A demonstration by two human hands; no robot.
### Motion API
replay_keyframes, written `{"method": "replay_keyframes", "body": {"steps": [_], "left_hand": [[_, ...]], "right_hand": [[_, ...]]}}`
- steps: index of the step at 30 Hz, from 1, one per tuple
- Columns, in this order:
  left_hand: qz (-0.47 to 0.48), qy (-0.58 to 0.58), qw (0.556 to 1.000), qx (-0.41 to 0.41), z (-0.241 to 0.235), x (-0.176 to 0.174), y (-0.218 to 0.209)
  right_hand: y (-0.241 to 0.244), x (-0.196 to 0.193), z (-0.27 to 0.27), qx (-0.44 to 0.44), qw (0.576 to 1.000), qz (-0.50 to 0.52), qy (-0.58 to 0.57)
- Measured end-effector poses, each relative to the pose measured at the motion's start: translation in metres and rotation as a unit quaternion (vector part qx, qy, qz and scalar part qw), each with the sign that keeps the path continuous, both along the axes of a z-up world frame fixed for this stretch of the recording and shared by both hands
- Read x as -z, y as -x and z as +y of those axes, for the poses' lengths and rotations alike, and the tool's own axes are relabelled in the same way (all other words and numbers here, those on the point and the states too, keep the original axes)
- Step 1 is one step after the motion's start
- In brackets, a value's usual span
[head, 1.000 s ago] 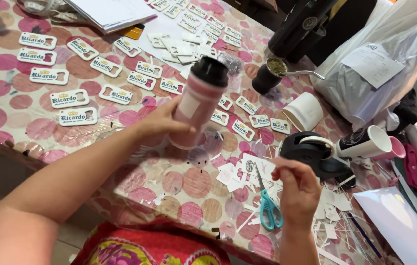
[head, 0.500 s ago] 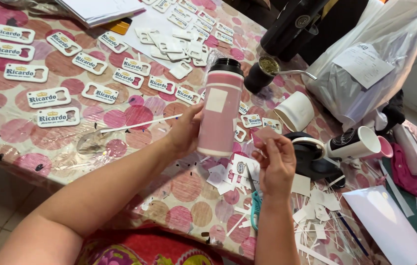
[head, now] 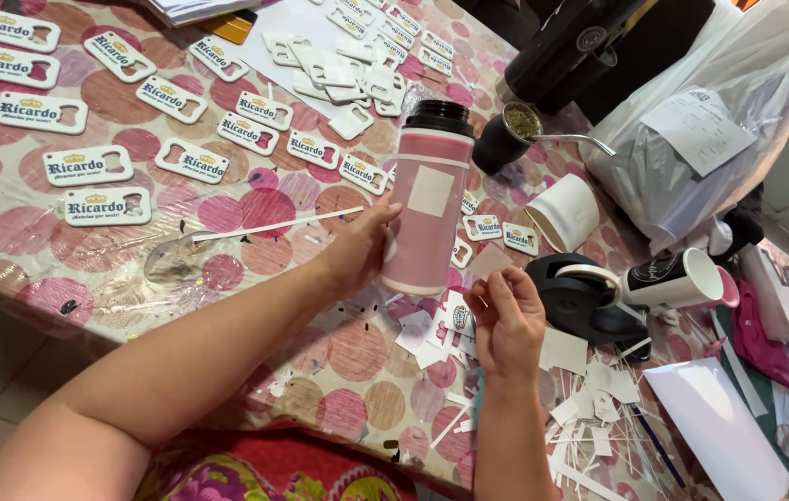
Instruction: Cutting paper labels with scissors and applying them to a pink thermos
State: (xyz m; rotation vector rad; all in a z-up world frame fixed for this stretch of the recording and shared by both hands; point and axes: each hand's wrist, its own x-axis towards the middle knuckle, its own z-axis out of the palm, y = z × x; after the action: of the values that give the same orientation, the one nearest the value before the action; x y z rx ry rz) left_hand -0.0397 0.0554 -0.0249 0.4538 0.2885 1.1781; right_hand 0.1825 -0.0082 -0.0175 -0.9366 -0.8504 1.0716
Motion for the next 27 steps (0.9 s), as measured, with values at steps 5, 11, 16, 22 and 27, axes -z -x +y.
{"method": "replay_keyframes", "body": {"steps": [5,11,16,22,27], "left_hand": [[0.013,-0.021,1.0,-0.006,-0.001,0.0,0.001],[0.017,-0.021,1.0,-0.001,-0.003,-0.003,0.001],[0.037,-0.032,0.999,0.008,-0.007,-0.009,0.005],[0.038,-0.046,0.998,0.016,-0.009,-0.016,0.006],[0.036,-0.07,0.997,0.021,-0.01,-0.013,0.005]], "right_hand": [[0.001,0.009,0.004,-0.007,1.0,0.004,0.016],[0.003,0.011,0.005,-0.009,1.0,-0.014,0.007],[0.01,0.013,0.001,-0.003,0.999,-0.033,-0.014],[0.023,0.006,-0.007,0.003,0.997,-0.072,-0.041],[0.015,-0.002,-0.007,0.006,0.998,0.01,-0.069]]}}
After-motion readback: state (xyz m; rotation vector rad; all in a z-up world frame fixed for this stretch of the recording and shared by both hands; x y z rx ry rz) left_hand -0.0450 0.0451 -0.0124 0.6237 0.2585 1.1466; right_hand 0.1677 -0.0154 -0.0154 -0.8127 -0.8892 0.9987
